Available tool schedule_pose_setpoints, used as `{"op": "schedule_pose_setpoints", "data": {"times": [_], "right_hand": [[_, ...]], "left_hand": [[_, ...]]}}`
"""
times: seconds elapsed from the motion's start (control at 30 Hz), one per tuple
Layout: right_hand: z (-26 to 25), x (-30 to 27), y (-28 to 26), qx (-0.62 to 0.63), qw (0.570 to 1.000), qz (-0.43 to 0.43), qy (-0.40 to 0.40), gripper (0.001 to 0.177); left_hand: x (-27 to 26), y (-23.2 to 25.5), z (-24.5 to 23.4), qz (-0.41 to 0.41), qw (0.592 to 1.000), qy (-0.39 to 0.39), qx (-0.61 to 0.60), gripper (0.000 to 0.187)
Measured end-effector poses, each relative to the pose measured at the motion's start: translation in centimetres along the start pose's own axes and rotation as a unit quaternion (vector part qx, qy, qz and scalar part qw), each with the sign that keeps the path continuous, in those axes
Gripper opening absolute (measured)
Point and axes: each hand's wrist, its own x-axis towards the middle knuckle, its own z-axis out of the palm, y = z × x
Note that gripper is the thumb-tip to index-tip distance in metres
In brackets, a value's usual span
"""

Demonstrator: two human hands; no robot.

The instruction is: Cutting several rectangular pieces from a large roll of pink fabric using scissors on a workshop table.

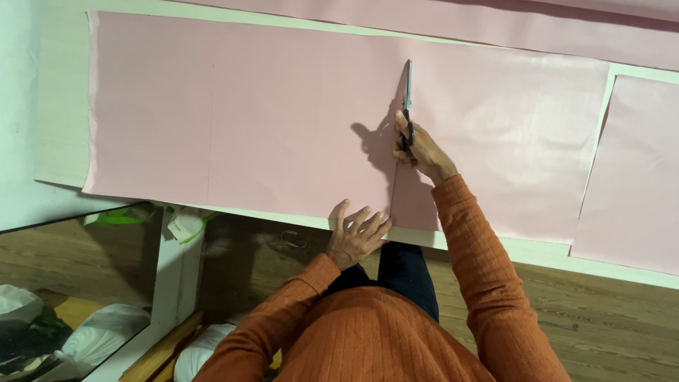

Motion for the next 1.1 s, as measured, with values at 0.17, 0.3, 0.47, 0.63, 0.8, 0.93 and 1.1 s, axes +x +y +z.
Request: {"op": "schedule_pose_setpoints", "data": {"times": [0.17,0.3,0.47,0.63,0.8,0.93,1.1], "right_hand": [[-0.4,1.4,0.0,-0.003,1.000,-0.003,0.009,0.075],[-0.3,1.9,-0.4,-0.012,1.000,-0.001,0.015,0.077],[-0.5,2.7,-1.0,-0.021,1.000,-0.010,0.010,0.075],[-0.9,3.7,-1.5,-0.021,1.000,-0.010,0.004,0.075],[-0.2,2.2,-3.9,-0.024,0.999,0.000,0.024,0.079],[-0.8,3.7,-4.0,-0.024,0.999,0.004,0.032,0.079],[-0.8,3.6,-5.3,-0.036,0.999,0.006,0.020,0.079]], "left_hand": [[0.1,0.0,0.0,-0.005,1.000,0.001,-0.008,0.042],[0.4,0.1,-0.4,-0.009,1.000,0.001,-0.013,0.041],[0.4,0.0,0.0,-0.012,1.000,0.010,-0.010,0.038],[0.3,0.1,0.1,-0.018,1.000,0.009,-0.004,0.038],[0.4,0.1,0.2,-0.021,1.000,0.019,-0.005,0.033],[0.2,0.1,0.2,-0.023,1.000,0.013,-0.005,0.033],[-0.7,0.2,0.7,-0.018,1.000,0.007,-0.010,0.027]]}}
